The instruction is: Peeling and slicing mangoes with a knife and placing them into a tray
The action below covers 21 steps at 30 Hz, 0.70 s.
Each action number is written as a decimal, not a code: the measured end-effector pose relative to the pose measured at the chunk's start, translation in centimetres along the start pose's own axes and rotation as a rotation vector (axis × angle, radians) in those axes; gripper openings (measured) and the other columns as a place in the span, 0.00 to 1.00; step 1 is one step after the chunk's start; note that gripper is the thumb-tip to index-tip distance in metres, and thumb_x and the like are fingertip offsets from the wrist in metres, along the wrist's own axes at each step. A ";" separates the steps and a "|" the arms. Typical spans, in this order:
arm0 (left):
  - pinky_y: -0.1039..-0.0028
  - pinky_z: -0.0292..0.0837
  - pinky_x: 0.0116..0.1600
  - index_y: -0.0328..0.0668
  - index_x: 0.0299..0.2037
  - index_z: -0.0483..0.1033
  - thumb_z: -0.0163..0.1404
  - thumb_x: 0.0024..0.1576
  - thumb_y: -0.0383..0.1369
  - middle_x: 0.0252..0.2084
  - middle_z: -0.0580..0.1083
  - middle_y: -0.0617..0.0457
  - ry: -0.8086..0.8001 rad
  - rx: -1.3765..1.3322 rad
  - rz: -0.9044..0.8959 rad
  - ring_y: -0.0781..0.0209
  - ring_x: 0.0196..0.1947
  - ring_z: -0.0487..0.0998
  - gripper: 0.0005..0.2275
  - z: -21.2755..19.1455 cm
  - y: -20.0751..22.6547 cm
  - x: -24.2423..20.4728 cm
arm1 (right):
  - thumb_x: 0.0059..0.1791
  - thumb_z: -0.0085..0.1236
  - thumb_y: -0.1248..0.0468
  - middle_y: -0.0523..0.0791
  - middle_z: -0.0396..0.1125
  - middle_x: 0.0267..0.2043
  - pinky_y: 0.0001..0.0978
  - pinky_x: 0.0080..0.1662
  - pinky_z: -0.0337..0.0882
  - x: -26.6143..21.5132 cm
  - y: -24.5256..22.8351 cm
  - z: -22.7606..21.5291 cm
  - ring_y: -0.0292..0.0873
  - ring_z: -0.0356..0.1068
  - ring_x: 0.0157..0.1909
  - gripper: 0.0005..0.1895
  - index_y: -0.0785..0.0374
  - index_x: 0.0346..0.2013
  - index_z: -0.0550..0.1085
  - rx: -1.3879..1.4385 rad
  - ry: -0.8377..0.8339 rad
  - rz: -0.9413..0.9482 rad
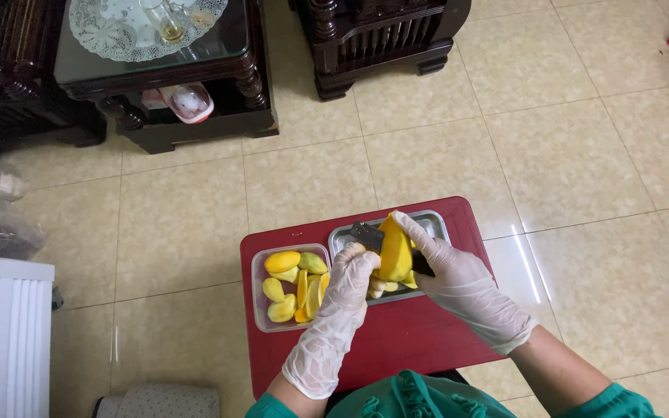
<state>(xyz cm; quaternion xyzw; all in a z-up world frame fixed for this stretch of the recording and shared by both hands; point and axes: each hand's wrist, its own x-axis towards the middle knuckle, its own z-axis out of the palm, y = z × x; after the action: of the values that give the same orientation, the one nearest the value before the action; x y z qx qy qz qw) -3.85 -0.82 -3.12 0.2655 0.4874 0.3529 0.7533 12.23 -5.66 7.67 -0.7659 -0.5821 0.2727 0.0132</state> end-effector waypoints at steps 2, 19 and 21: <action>0.78 0.65 0.14 0.39 0.29 0.70 0.51 0.46 0.27 0.19 0.72 0.43 0.024 0.012 -0.013 0.60 0.12 0.74 0.03 0.1 0.1 -0.2 | 0.44 0.58 0.56 0.39 0.71 0.55 0.46 0.63 0.75 -0.3 -0.5 -0.5 0.52 0.76 0.54 0.53 0.12 0.75 0.43 -0.010 -0.009 -0.015; 0.83 0.62 0.13 0.37 0.33 0.76 0.49 0.48 0.26 0.20 0.69 0.45 0.061 0.188 -0.020 0.59 0.10 0.73 0.06 2.8 2.1 -0.8 | 0.41 0.61 0.59 0.40 0.65 0.63 0.47 0.66 0.72 3.8 0.3 -0.4 0.55 0.72 0.61 0.56 0.15 0.75 0.43 -0.029 -0.126 -0.034; 0.83 0.60 0.12 0.36 0.33 0.75 0.48 0.47 0.26 0.19 0.70 0.44 0.060 0.198 -0.045 0.60 0.10 0.73 0.06 2.8 2.4 -0.9 | 0.43 0.60 0.55 0.42 0.62 0.67 0.49 0.67 0.71 4.0 0.7 -0.1 0.56 0.71 0.63 0.56 0.17 0.76 0.39 -0.009 -0.120 -0.025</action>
<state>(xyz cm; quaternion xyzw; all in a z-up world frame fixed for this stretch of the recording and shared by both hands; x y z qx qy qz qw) -2.16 -0.21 0.30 0.3168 0.5480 0.2939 0.7162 13.58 -2.23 5.94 -0.7407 -0.5928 0.3154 -0.0220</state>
